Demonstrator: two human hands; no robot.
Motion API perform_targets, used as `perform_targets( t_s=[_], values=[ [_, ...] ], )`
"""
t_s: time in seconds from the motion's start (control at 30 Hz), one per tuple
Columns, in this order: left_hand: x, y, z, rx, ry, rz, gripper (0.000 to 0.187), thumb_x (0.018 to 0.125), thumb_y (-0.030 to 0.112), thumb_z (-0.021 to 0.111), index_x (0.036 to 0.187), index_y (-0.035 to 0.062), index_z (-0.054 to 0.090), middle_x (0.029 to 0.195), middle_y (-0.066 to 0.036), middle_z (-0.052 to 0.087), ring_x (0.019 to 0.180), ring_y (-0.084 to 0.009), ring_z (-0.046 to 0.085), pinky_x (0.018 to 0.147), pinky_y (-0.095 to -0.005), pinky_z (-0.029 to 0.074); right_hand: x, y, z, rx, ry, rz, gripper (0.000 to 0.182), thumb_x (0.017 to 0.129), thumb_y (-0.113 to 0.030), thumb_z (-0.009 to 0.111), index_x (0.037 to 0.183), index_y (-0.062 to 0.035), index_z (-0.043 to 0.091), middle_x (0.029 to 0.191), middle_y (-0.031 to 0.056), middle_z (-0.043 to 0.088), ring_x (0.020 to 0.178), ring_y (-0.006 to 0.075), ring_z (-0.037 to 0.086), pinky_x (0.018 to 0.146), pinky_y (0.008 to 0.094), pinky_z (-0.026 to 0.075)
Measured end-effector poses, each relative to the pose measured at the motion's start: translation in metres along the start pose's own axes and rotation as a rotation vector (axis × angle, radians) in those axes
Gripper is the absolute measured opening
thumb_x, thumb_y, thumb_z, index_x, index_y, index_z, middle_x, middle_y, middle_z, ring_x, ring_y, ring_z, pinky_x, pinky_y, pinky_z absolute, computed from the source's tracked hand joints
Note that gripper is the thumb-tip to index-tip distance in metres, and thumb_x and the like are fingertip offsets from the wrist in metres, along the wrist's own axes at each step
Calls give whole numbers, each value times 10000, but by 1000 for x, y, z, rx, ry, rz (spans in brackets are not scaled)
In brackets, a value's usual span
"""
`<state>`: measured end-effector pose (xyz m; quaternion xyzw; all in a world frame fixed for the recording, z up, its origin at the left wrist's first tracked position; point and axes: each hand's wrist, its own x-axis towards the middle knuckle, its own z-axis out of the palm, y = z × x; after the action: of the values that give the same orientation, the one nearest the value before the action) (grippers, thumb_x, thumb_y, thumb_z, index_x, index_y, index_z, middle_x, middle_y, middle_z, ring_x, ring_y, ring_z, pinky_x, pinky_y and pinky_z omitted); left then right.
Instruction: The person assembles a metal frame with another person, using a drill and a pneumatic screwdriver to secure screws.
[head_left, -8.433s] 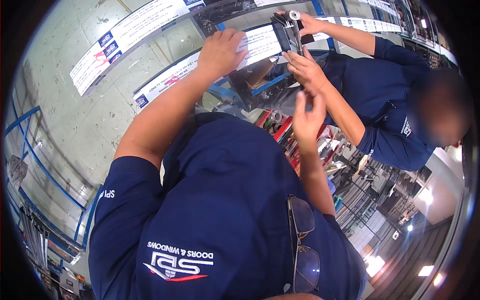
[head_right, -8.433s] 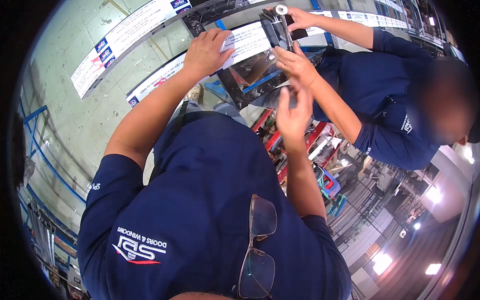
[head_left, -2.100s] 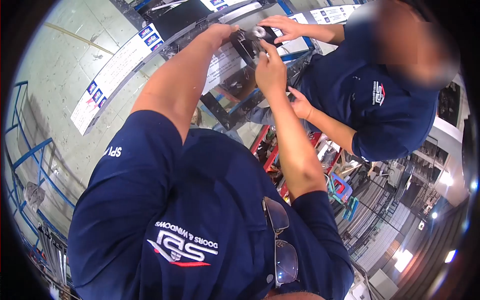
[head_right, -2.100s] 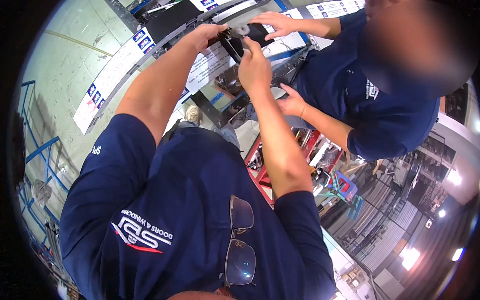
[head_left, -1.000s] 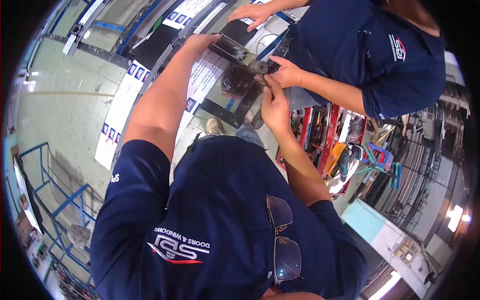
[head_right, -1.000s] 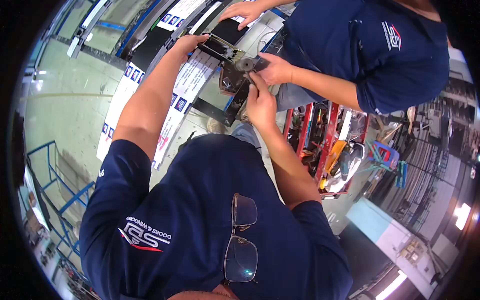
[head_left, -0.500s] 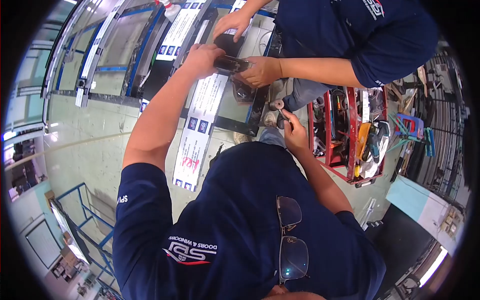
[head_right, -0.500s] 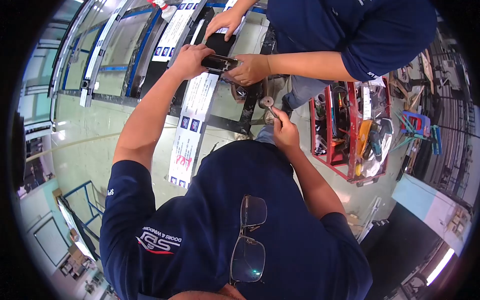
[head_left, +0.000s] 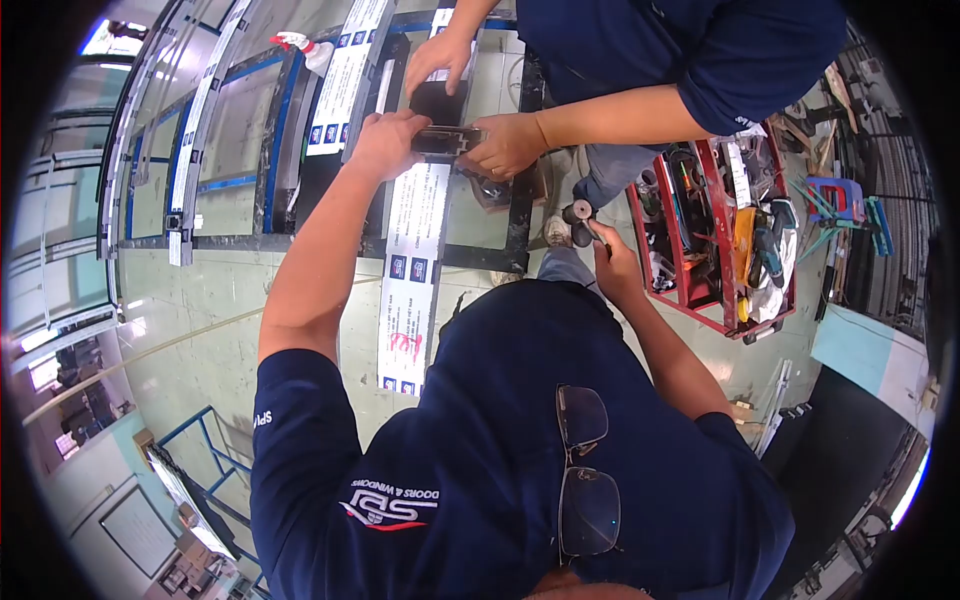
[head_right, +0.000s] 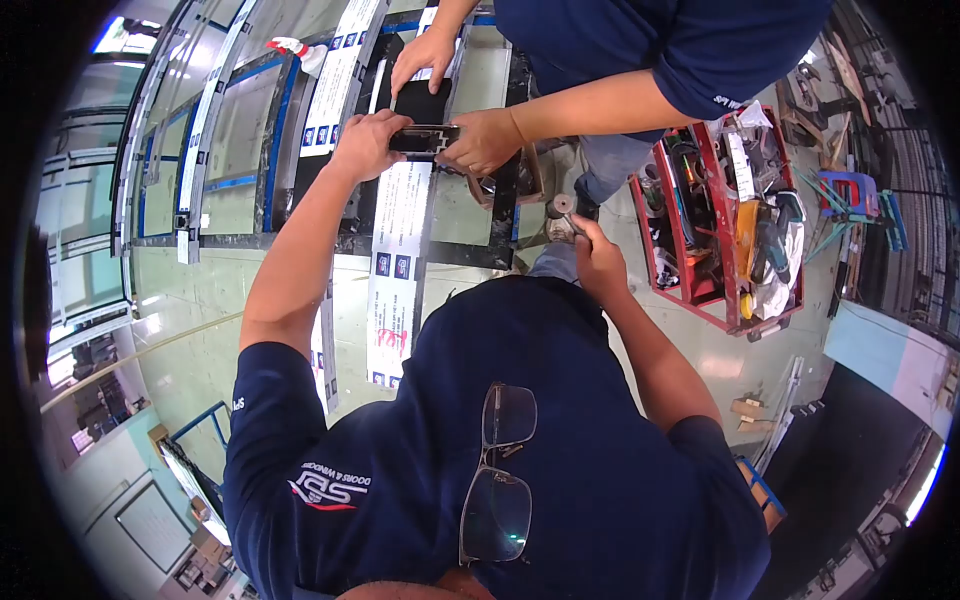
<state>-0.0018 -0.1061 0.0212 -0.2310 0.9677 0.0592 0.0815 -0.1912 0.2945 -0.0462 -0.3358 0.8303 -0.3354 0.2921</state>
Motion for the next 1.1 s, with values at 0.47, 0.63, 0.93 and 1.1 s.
perform_targets(
  t_s=[0.47, 0.63, 0.93, 1.1],
  values=[
    [2, 7, -6, -65, 69, 121, 518, 780, 180, 798, 1276, 118, 660, 1144, -69, 672, 1138, -311, 641, 990, -452, 475, -22, 27, 1, -19, 91, 37, 373, 958, -124, 592, 1326, -190, 585, 1032, 206, 715, 921, 425, 694, 788, 511, 537],
    [0, 12, -7, -85, 73, 74, 505, 812, 98, 739, 1306, 131, 639, 1225, -84, 674, 1167, -323, 641, 1029, -483, 454, -38, 40, -12, 74, 149, 201, 398, 946, -179, 610, 1344, -197, 597, 1051, 202, 730, 984, 408, 703, 850, 482, 542],
    [-79, 56, -22, -365, 543, 21, 419, 881, 13, 688, 1289, 7, 593, 1265, -175, 641, 1190, -340, 589, 1074, -423, 421, -65, 148, -61, 90, 520, 494, 433, 904, -164, 673, 1324, -90, 602, 1036, 229, 710, 989, 345, 700, 889, 425, 531],
    [-132, 129, -34, -953, 521, -124, 284, 1078, 245, 527, 999, 0, 648, 982, -120, 677, 1043, -230, 619, 976, -386, 457, -68, 261, -110, 291, 872, 584, 459, 889, -163, 688, 1327, -63, 591, 1193, 261, 699, 1148, 365, 682, 1022, 457, 500]
  ],
)
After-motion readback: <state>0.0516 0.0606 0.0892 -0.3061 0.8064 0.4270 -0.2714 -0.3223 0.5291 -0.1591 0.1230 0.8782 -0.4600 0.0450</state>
